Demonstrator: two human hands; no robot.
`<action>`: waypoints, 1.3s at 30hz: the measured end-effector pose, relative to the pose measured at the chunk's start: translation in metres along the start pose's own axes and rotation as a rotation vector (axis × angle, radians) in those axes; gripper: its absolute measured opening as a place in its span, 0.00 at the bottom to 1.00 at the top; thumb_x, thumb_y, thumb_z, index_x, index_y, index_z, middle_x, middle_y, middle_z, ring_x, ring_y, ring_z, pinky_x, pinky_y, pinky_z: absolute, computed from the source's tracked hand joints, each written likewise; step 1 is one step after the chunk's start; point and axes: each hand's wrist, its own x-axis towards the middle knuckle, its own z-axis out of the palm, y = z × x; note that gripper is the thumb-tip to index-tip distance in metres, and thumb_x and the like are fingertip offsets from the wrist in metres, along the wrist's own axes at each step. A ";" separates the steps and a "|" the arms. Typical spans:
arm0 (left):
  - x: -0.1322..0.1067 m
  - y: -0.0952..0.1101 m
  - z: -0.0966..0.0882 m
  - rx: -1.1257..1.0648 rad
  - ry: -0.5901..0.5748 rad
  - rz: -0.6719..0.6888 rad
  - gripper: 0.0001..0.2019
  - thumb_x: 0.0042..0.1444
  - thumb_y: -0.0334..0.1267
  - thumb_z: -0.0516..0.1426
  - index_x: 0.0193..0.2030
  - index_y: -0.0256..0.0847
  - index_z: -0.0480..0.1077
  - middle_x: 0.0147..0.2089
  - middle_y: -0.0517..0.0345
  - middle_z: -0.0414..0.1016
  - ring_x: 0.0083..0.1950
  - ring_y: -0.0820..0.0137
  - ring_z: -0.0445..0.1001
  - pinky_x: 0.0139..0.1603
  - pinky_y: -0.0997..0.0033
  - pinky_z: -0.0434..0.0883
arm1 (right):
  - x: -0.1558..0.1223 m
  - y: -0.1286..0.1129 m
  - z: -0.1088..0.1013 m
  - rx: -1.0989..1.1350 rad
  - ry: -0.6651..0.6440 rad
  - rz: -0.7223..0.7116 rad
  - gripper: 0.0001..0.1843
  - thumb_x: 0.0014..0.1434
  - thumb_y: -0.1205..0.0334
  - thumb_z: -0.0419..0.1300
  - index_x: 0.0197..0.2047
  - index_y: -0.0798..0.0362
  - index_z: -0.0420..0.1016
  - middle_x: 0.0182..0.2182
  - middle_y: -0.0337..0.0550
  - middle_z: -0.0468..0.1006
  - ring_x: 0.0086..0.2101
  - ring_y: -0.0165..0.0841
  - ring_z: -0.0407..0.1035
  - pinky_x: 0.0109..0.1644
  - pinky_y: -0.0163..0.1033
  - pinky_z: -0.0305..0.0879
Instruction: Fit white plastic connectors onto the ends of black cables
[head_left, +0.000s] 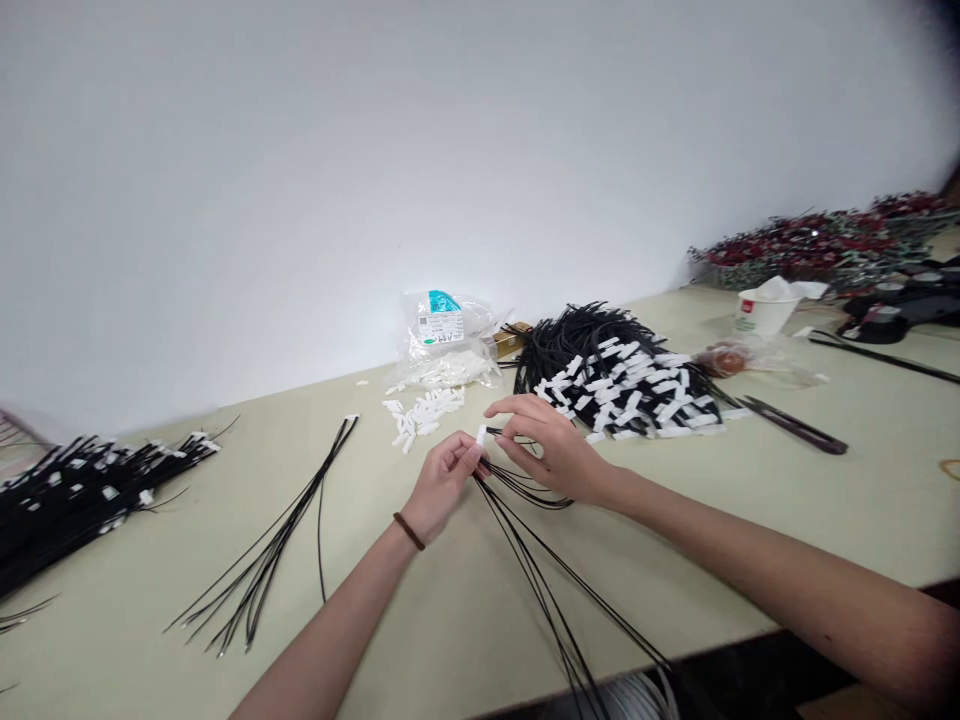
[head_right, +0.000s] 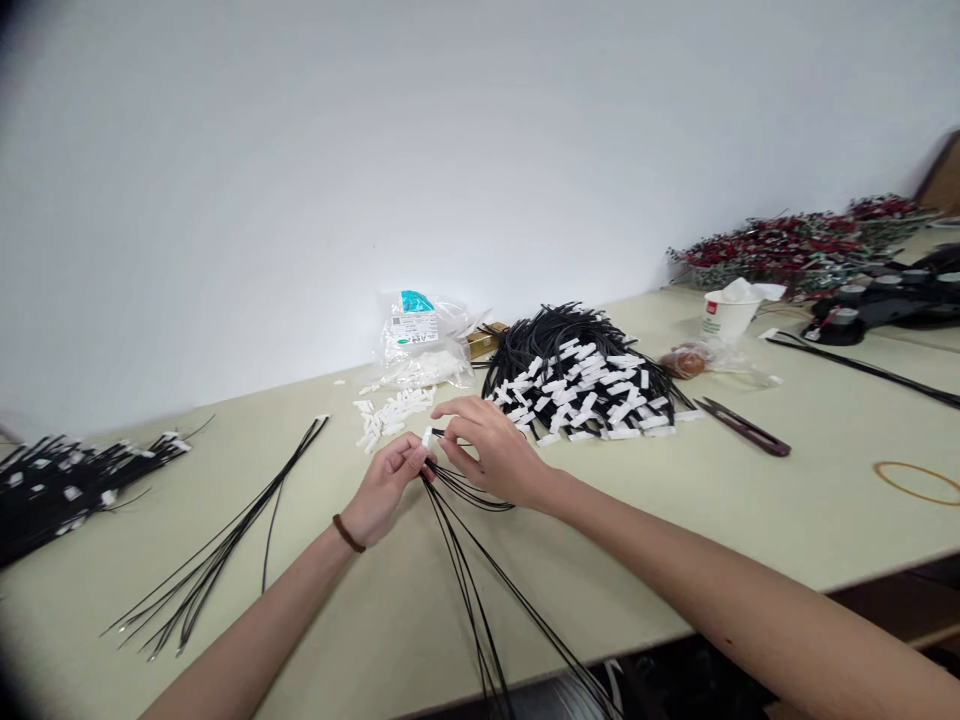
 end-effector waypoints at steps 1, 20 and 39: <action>0.000 0.000 0.000 0.004 -0.013 -0.001 0.14 0.51 0.47 0.56 0.27 0.37 0.65 0.26 0.60 0.66 0.29 0.73 0.66 0.34 0.72 0.62 | 0.000 -0.001 0.000 0.033 -0.029 0.010 0.07 0.59 0.68 0.50 0.29 0.53 0.61 0.44 0.46 0.71 0.45 0.34 0.64 0.48 0.42 0.61; 0.002 -0.007 -0.001 -0.251 0.087 -0.160 0.13 0.47 0.46 0.60 0.27 0.37 0.67 0.25 0.59 0.68 0.29 0.74 0.65 0.33 0.74 0.61 | -0.002 0.000 0.003 -0.191 0.022 0.032 0.06 0.60 0.64 0.50 0.41 0.53 0.65 0.48 0.51 0.68 0.49 0.38 0.61 0.50 0.48 0.61; 0.001 -0.005 0.001 -0.598 0.016 -0.179 0.09 0.45 0.36 0.62 0.26 0.36 0.66 0.26 0.63 0.62 0.28 0.78 0.60 0.30 0.79 0.59 | -0.008 -0.003 0.020 -0.349 0.064 -0.418 0.05 0.58 0.70 0.55 0.37 0.51 0.69 0.42 0.39 0.74 0.45 0.31 0.63 0.51 0.43 0.63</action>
